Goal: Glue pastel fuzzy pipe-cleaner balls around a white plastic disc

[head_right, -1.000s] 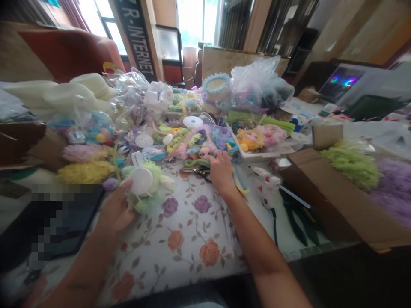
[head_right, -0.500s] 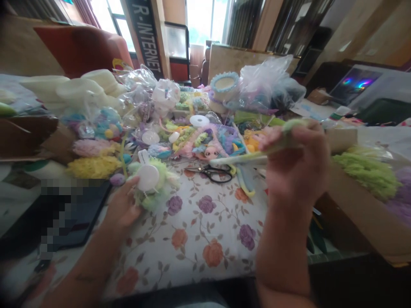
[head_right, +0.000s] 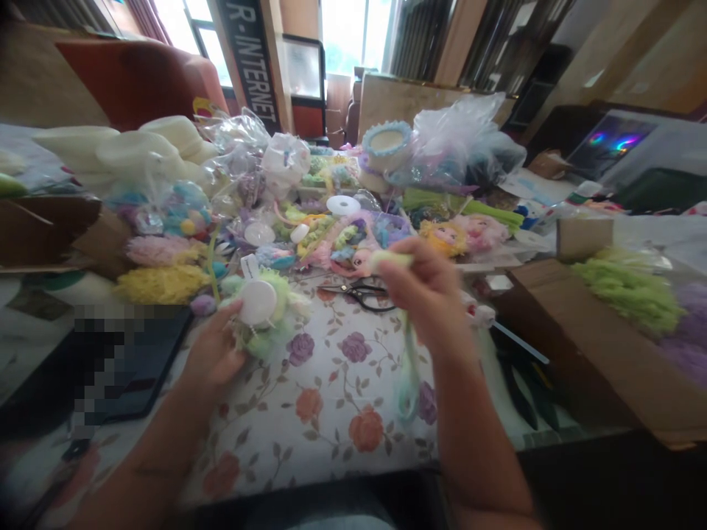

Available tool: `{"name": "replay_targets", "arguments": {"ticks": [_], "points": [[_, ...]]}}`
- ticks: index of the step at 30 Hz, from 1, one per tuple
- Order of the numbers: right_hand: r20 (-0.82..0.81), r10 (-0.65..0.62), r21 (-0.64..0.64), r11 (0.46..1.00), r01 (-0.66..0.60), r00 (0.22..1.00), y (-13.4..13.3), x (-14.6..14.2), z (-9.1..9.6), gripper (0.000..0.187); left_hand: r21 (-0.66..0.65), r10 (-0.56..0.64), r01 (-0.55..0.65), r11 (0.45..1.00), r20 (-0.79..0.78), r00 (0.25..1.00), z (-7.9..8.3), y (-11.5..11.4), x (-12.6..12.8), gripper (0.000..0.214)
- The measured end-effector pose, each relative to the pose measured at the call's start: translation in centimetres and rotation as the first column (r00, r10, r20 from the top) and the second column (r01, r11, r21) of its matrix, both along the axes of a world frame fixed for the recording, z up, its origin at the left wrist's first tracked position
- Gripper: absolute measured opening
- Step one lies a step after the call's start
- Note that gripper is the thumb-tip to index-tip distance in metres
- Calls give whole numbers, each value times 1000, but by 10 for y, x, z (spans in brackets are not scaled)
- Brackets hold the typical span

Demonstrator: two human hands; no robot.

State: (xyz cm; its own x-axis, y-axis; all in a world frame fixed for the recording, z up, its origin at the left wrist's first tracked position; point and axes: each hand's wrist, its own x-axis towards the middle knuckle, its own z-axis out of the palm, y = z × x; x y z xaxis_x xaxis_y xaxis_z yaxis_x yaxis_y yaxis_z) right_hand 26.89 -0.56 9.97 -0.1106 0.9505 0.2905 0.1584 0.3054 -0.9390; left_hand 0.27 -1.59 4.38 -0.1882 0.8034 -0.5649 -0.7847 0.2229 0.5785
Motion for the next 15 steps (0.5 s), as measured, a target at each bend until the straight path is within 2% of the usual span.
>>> {"name": "replay_targets", "arguments": {"ticks": [1,2,4,8,10,11,15], "points": [[33,15,-11,1000,-15,999,6,-8,-9,24,13,1,-1,1000,12,1000,-1,0,-1,27],[115,99,-61,994,-92,989,10,-15,-19,23,26,2,-3,1000,25,1000,-2,0,-2,28],[152,254,-177,958,-227,955,16,-27,-40,21,42,-1,-1,999,49,999,-4,1,-4,29],[149,423,-432,841,-326,894,12,-32,-74,32,47,-36,33,998,66,997,-8,1,-6,30],[139,450,-499,801,-330,882,8,-28,-82,39,54,-50,47,997,64,997,-11,1,-6,30],[132,447,-506,798,-328,885,7,-25,-84,43,65,-53,49,997,60,997,-11,1,-7,30],[130,388,-468,835,-289,912,9,-18,-88,50,91,-67,61,994,57,996,-13,1,-7,30]]}}
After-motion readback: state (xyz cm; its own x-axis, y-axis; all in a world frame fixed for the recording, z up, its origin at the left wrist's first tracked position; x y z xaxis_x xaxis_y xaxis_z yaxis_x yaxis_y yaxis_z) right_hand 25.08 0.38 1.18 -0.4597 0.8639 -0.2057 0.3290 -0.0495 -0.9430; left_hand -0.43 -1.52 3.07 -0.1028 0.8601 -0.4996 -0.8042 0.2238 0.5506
